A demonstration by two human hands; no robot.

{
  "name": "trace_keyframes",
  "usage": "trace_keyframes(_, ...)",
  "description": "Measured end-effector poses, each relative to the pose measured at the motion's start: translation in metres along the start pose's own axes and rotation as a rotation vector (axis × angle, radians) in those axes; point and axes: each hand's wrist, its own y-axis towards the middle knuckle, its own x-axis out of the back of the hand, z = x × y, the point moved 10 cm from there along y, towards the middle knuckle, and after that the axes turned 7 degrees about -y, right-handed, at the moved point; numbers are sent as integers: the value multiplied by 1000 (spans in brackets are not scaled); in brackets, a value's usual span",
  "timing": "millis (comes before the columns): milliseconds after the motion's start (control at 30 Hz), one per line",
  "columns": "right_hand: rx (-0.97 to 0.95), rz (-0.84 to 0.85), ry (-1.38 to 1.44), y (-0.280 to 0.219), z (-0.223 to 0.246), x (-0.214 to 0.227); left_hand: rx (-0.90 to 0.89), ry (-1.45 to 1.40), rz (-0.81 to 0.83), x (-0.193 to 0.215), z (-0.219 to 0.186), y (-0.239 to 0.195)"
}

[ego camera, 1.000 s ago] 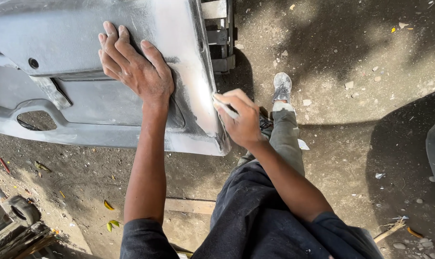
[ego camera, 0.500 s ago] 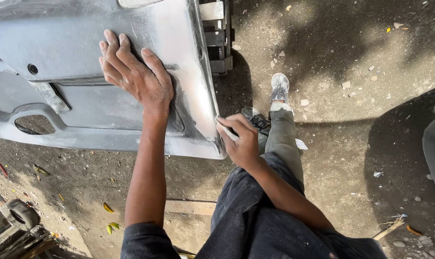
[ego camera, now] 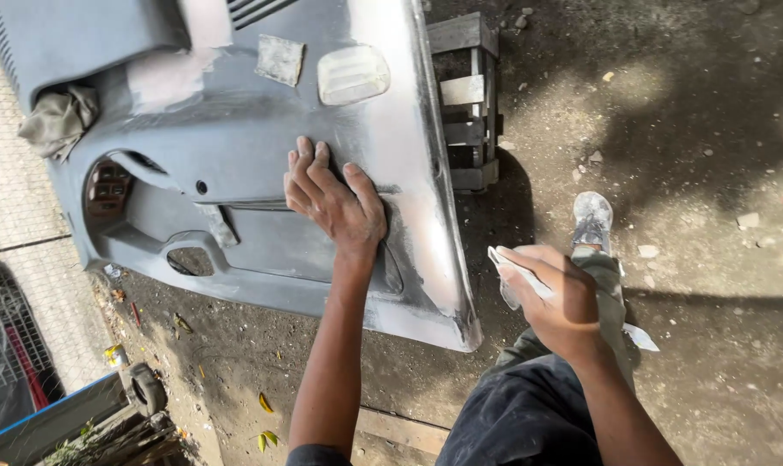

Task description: The person sands the edge and surface of a grey car bumper using a sanding block. They hold the bumper with one hand while sanding with the other, moving along the contours of the part.

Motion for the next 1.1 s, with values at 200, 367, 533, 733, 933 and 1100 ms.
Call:
trace_keyframes(200,-12,44,-5,-37,3,-24,2,6,8,1,0,1)
trace_keyframes(367,205,-70,-50,-15,20,-53,22,13,15,0,-2,7)
trace_keyframes(533,166,-42,-42,-27,6,-63,9,11,22,-1,-2,3)
trace_keyframes(733,275,-131,20,-21,38,-40,47,14,53,1,-1,4)
trace_keyframes(933,195,-67,23,-5,25,-50,34,29,14,1,1,1)
trace_keyframes(1100,189,-47,-4,-48,10,-59,-22,67,10,-3,-2,-3)
